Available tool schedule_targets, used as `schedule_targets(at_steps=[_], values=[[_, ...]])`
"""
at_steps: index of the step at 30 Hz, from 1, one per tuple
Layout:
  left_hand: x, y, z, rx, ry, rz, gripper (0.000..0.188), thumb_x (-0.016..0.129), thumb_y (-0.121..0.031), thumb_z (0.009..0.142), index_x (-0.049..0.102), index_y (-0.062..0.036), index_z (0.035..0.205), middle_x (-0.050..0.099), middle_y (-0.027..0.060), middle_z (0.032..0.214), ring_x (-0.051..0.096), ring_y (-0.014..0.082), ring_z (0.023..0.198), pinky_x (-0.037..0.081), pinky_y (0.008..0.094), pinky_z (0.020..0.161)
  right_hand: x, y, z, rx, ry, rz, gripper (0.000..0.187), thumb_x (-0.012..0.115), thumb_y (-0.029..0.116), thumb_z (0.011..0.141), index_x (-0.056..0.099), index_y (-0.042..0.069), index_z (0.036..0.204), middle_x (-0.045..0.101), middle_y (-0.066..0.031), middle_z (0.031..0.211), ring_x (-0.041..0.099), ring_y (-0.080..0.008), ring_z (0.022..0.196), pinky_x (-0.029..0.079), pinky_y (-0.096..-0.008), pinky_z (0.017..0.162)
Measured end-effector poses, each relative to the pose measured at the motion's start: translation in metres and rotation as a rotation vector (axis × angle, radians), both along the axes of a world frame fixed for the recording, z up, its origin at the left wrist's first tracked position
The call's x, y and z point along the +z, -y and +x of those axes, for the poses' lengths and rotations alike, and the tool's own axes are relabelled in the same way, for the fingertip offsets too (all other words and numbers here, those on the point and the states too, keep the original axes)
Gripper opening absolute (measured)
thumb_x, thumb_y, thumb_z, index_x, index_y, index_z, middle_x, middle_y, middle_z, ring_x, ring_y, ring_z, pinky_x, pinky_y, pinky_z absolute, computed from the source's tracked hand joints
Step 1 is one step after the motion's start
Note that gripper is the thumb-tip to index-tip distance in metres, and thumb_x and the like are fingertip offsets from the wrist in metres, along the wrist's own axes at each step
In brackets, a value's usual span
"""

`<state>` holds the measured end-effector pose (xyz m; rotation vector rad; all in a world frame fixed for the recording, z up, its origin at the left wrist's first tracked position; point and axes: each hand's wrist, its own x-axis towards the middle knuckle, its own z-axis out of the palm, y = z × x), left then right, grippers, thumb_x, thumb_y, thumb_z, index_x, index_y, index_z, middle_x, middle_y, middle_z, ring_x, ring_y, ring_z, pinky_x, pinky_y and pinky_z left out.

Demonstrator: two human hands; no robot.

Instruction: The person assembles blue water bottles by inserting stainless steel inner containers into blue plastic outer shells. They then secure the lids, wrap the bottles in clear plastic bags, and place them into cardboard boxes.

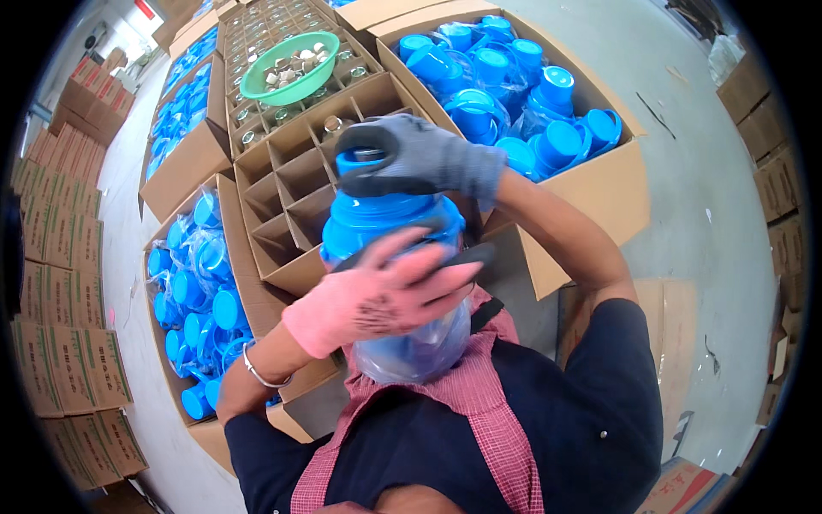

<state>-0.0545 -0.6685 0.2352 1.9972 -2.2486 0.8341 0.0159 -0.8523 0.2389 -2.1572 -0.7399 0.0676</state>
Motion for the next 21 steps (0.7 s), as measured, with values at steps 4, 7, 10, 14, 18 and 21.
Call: schedule_targets(at_steps=[4,7,10,14,18,21], values=[[0.018,0.040,0.005,-0.083,0.037,0.316,0.035,0.055,-0.017,0.077,0.064,-0.0057,0.109,0.059,0.0099,0.117,0.048,0.0265,0.115,0.034,0.0433,0.111,-0.008,-0.010,0.009,-0.051,0.090,-0.153,0.048,0.062,0.046,0.085,0.060,0.005,0.111,0.062,-0.0182,0.102,0.061,-0.0336,0.096,0.048,-0.0403,0.085],[-0.005,0.043,0.017,-0.052,-0.210,0.334,0.017,0.056,-0.015,0.077,0.062,-0.0039,0.088,0.060,0.0114,0.097,0.056,0.0263,0.103,0.041,0.0400,0.104,-0.010,-0.020,0.012,-0.086,0.108,-0.169,0.050,0.060,0.049,0.085,0.061,0.007,0.111,0.063,-0.0181,0.101,0.061,-0.0345,0.095,0.048,-0.0413,0.085],[-0.010,0.031,0.042,-0.024,-0.452,0.306,0.010,0.060,-0.014,0.071,0.055,-0.0095,0.079,0.057,0.0050,0.078,0.061,0.0230,0.081,0.049,0.0369,0.076,-0.017,-0.022,0.029,-0.070,0.017,-0.197,0.058,0.062,0.052,0.083,0.059,0.008,0.119,0.061,-0.0192,0.109,0.059,-0.0347,0.100,0.046,-0.0413,0.091],[-0.016,-0.053,0.101,0.305,-0.633,-0.091,0.043,0.072,-0.010,0.060,0.064,-0.0057,0.102,0.067,0.0121,0.101,0.064,0.0284,0.097,0.049,0.0385,0.088,-0.038,0.054,-0.004,-0.364,0.546,0.141,0.057,0.075,0.028,0.079,0.052,0.004,0.125,0.055,-0.0182,0.118,0.055,-0.0310,0.109,0.045,-0.0397,0.094],[-0.081,-0.158,0.124,0.778,-1.561,-0.612,0.034,0.067,-0.007,0.072,0.064,0.0016,0.105,0.068,0.0090,0.099,0.064,0.0158,0.090,0.052,0.0287,0.080,-0.070,0.098,-0.066,-0.160,0.355,0.252,0.027,0.068,0.013,0.082,0.061,0.002,0.105,0.062,-0.0155,0.110,0.059,-0.0303,0.102,0.046,-0.0421,0.091],[-0.176,-0.191,0.120,0.873,-1.717,-0.833,0.039,0.066,-0.010,0.079,0.057,0.0012,0.115,0.063,0.0091,0.108,0.062,0.0205,0.098,0.051,0.0317,0.087,-0.067,0.077,-0.058,0.117,0.477,0.185,0.033,0.066,0.010,0.079,0.060,0.004,0.111,0.055,-0.0208,0.123,0.057,-0.0385,0.109,0.048,-0.0452,0.091]])
